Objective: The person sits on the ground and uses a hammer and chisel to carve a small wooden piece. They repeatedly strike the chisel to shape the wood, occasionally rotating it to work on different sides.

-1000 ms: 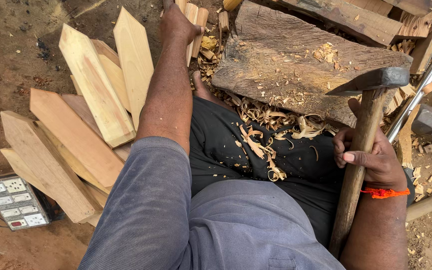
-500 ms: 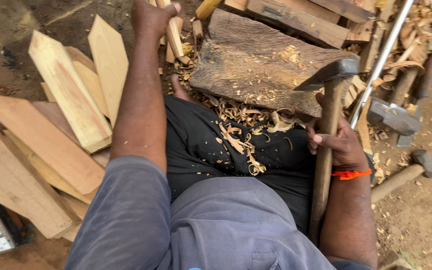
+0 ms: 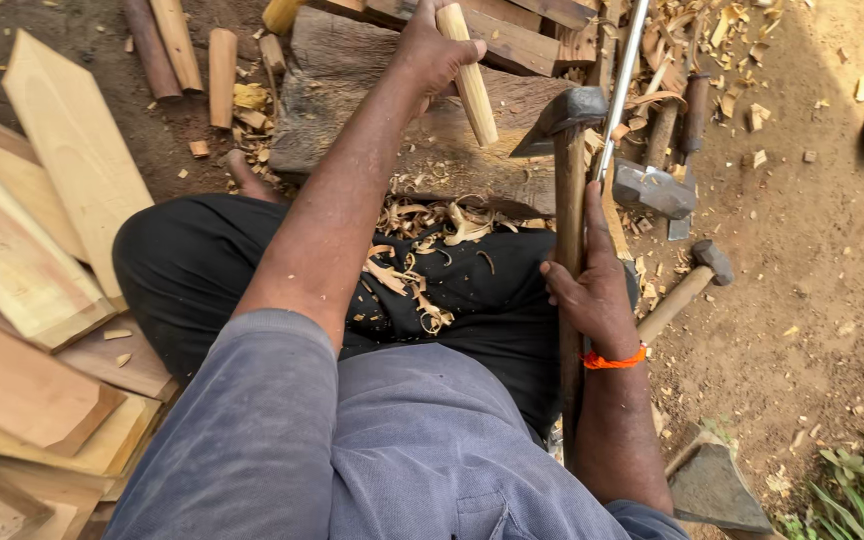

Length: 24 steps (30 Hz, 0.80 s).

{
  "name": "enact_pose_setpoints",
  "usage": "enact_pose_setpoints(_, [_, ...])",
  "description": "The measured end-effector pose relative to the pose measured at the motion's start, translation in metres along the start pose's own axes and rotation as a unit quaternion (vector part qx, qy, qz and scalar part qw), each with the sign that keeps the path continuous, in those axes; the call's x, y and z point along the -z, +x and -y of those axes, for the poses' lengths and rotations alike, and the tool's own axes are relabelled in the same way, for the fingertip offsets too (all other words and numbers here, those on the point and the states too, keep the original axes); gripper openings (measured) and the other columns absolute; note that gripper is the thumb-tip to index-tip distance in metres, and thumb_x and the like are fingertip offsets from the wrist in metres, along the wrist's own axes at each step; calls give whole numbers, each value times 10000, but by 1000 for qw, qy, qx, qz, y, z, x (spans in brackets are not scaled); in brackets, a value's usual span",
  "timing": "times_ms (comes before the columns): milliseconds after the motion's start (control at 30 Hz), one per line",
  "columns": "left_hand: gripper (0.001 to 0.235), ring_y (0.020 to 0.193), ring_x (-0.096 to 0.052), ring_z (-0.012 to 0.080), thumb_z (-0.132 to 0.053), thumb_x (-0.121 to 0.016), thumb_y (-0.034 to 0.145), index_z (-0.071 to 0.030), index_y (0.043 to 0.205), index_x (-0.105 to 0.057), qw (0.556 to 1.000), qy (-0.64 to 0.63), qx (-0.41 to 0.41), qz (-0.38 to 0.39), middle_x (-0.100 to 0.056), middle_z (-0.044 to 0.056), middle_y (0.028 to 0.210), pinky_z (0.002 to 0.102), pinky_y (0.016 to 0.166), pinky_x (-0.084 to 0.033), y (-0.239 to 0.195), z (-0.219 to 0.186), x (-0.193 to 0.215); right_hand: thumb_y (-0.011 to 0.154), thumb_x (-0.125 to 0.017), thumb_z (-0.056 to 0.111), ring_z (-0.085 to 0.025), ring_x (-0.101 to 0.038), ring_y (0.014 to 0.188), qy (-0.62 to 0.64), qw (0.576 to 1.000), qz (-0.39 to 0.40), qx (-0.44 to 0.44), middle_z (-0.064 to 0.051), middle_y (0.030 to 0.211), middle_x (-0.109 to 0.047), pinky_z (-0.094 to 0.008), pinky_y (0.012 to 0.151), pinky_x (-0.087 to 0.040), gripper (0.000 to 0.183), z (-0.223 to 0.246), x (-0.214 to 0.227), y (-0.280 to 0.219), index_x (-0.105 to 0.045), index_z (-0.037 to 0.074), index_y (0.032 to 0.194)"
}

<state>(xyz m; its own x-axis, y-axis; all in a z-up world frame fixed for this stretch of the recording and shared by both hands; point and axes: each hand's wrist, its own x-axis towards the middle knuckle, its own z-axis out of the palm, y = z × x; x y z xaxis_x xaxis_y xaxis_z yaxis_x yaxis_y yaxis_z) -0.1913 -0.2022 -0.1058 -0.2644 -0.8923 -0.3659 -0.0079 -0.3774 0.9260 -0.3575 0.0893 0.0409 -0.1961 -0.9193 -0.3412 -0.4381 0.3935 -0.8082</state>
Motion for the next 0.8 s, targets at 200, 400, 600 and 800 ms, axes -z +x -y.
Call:
enact_pose_setpoints(200, [806,1071,-744,281,-138,-880,760,-108,1454,-472,994,76,38,63,-678,196,1263,402,851,-685,17,5,-21,843,-691,-101,-170,-669,854,-103,994,1,43,-81,1133,-705,-300,759,-588,1001,1,11,8,-211,227,1658])
enact_pose_setpoints(400, [814,1024,-746,245,-210,-909,777,-114,1470,-492,948,271,2,167,-690,215,1228,361,821,-644,16,-10,-10,945,-689,-167,-123,-606,905,43,984,-29,173,-65,1141,-637,-282,732,-544,954,60,55,-24,-253,144,1735])
enact_pose_setpoints(600, [705,1016,-755,229,-195,-872,788,-114,1425,-578,977,174,-6,121,-678,197,1236,356,817,-642,7,-3,-4,881,-615,-193,-127,-565,640,120,938,-193,263,-138,1097,-675,-312,628,-468,1041,90,87,-64,-119,253,1680])
enact_pose_setpoints(800, [698,1070,-709,245,-232,-958,752,-108,1359,-637,953,262,-112,102,-679,177,1257,397,898,-609,15,5,-5,855,-683,-175,-336,-562,1331,-134,955,-60,257,-268,1580,-399,-399,1018,-471,968,47,39,-9,-188,120,1633])
